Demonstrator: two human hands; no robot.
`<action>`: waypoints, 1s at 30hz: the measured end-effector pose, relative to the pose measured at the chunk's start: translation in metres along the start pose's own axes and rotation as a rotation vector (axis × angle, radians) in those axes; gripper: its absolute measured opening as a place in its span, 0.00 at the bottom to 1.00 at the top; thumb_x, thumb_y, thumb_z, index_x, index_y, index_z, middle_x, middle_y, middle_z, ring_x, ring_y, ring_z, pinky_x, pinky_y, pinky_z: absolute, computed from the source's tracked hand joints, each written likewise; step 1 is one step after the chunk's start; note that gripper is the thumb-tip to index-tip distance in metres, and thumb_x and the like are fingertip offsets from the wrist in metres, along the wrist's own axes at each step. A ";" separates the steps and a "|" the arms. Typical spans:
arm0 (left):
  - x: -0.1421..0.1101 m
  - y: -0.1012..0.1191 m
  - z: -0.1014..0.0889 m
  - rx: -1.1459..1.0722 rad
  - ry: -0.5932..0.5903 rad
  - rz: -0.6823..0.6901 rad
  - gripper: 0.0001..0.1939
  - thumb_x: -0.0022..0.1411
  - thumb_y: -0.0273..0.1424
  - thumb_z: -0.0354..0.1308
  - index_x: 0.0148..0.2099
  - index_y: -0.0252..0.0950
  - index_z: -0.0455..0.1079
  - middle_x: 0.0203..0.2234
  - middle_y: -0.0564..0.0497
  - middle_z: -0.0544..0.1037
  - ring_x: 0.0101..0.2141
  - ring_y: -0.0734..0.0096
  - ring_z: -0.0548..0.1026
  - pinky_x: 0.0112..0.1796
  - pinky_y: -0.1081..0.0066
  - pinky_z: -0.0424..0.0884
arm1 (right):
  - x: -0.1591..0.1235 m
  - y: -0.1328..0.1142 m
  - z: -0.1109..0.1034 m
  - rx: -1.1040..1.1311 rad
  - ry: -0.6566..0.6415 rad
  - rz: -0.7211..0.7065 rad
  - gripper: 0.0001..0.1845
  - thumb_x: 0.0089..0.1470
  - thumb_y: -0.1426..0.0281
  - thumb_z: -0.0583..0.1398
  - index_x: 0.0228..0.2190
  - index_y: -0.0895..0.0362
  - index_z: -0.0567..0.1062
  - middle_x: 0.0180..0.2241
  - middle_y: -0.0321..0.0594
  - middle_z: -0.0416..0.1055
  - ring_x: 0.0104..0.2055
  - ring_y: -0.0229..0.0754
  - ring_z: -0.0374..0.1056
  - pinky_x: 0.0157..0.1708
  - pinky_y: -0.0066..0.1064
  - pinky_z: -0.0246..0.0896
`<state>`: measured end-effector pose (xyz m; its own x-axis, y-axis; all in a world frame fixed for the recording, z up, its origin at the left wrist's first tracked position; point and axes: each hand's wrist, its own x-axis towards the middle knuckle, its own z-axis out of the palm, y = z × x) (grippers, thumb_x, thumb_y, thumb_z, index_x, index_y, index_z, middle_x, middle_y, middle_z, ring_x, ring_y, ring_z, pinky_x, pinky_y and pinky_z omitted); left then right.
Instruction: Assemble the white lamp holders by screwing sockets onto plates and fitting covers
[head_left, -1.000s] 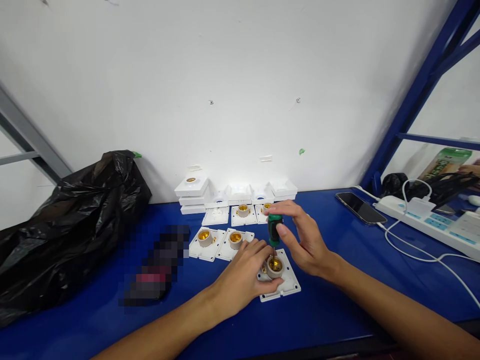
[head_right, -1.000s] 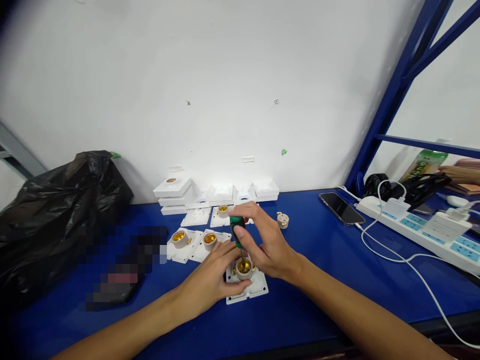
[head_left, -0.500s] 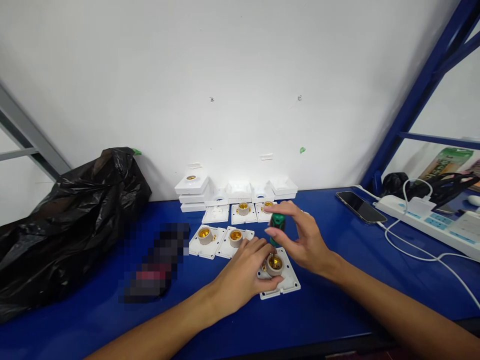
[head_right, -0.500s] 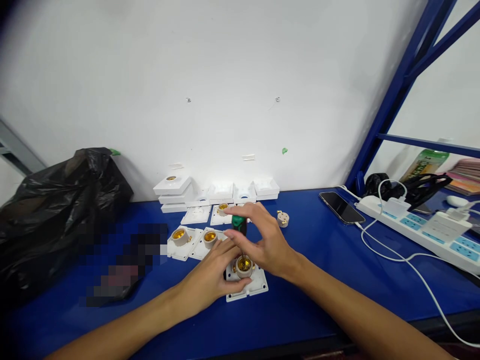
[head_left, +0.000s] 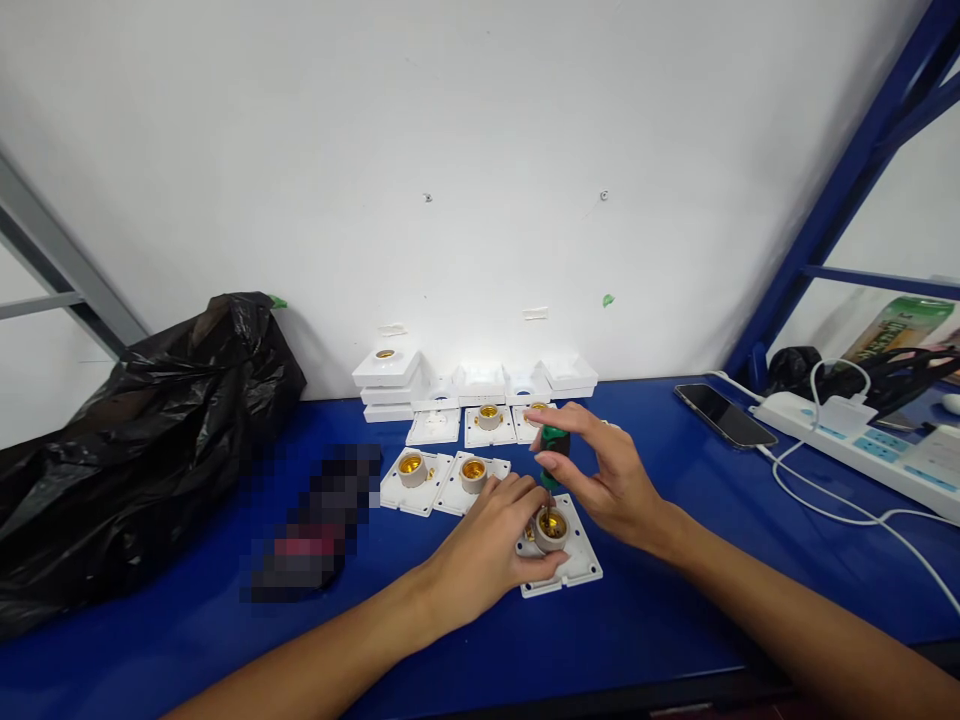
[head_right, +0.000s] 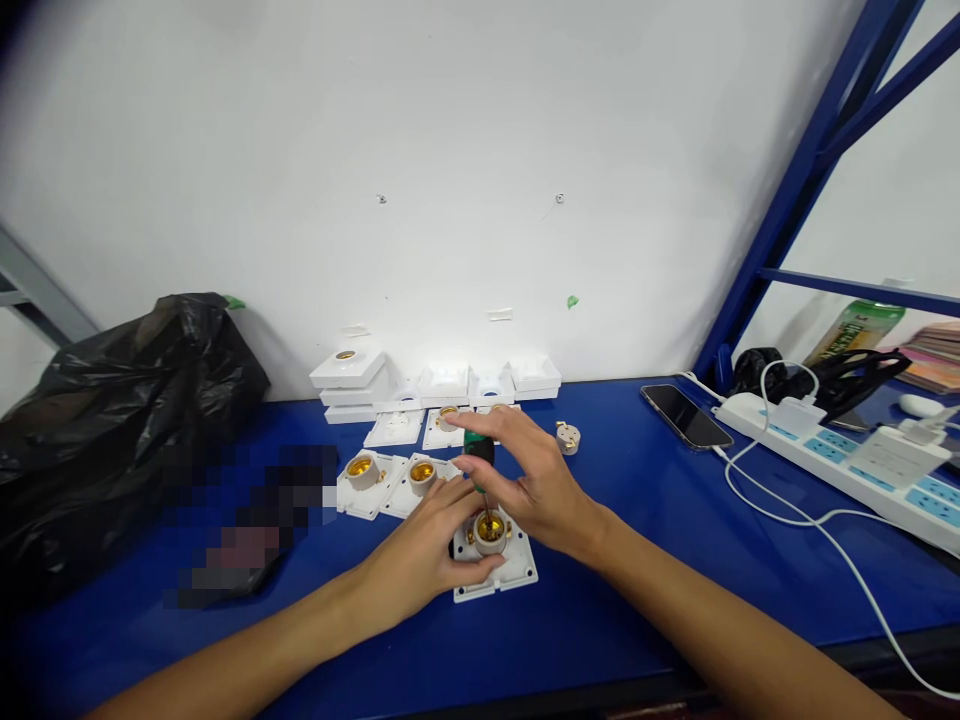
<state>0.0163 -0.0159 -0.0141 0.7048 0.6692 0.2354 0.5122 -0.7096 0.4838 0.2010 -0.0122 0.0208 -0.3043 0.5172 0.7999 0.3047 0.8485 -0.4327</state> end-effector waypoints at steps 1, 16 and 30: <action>0.000 0.000 0.000 -0.002 -0.002 -0.001 0.15 0.60 0.35 0.70 0.46 0.38 0.72 0.45 0.48 0.78 0.45 0.55 0.74 0.52 0.56 0.67 | 0.000 0.000 0.000 0.016 -0.025 0.025 0.22 0.68 0.70 0.58 0.61 0.48 0.68 0.45 0.41 0.77 0.45 0.43 0.73 0.48 0.42 0.71; -0.001 0.000 0.001 -0.041 -0.004 0.000 0.19 0.60 0.31 0.70 0.52 0.38 0.71 0.48 0.47 0.77 0.49 0.54 0.73 0.54 0.55 0.66 | 0.001 -0.003 0.002 -0.052 0.092 -0.024 0.19 0.63 0.72 0.63 0.54 0.50 0.73 0.40 0.39 0.77 0.38 0.42 0.71 0.40 0.39 0.68; 0.000 0.002 -0.002 -0.030 -0.011 -0.010 0.18 0.60 0.32 0.70 0.51 0.39 0.71 0.46 0.48 0.77 0.46 0.54 0.73 0.52 0.55 0.66 | -0.005 0.006 0.007 -0.097 0.150 -0.036 0.19 0.62 0.70 0.64 0.54 0.50 0.72 0.44 0.41 0.78 0.45 0.46 0.74 0.45 0.43 0.71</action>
<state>0.0163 -0.0167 -0.0119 0.7052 0.6735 0.2215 0.5042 -0.6961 0.5111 0.1980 -0.0085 0.0116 -0.1806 0.4581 0.8703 0.3835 0.8477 -0.3666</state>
